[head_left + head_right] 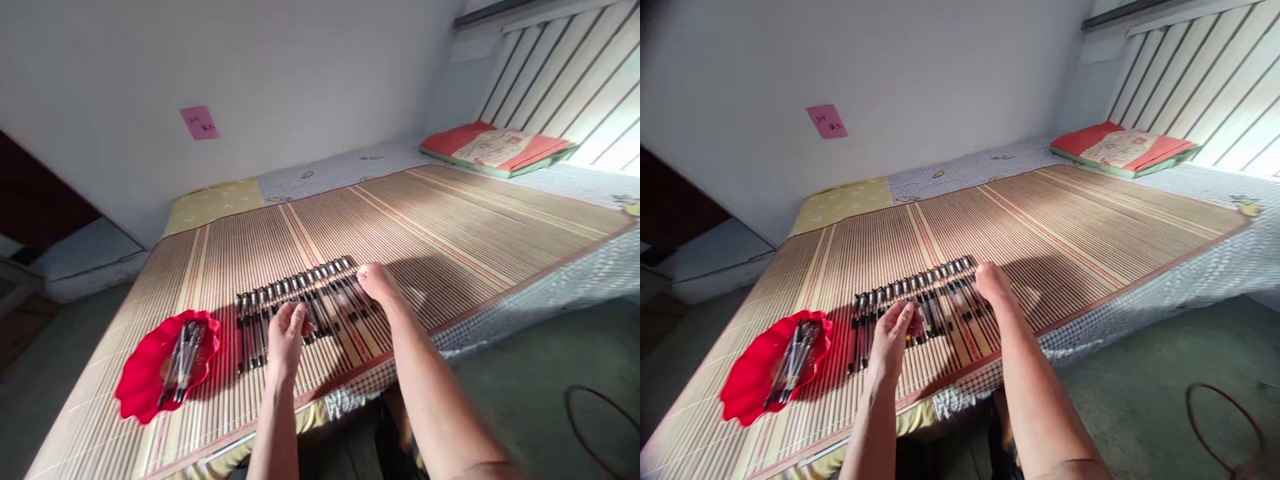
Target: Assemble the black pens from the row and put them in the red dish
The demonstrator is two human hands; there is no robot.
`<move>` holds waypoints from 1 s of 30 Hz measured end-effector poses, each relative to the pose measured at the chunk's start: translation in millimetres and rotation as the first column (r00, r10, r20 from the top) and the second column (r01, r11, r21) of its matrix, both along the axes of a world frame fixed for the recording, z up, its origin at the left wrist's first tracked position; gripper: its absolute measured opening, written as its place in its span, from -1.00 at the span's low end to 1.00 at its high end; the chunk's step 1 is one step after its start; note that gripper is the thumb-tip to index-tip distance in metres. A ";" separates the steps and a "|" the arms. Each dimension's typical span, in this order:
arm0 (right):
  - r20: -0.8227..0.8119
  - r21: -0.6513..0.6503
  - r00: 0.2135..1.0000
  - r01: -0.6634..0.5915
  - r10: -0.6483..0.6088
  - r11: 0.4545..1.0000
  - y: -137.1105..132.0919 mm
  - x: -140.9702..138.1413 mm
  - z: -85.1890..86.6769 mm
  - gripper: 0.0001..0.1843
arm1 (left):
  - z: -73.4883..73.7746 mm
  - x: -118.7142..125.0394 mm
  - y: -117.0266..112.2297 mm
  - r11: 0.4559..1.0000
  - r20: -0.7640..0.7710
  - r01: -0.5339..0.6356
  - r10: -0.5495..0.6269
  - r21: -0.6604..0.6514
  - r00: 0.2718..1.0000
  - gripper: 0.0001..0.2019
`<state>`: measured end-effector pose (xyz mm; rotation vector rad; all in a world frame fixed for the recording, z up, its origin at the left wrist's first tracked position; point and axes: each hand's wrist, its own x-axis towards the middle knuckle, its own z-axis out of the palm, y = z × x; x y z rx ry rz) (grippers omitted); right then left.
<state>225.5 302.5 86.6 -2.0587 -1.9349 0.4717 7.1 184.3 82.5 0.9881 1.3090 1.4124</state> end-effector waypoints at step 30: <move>-0.177 0.062 0.984 0.047 -0.035 0.997 -1.3 -3.1 7.1 -0.77 | 15.0 -162.5 -53.4 0.671 -0.976 -0.733 0.064 -0.113 0.209 -0.84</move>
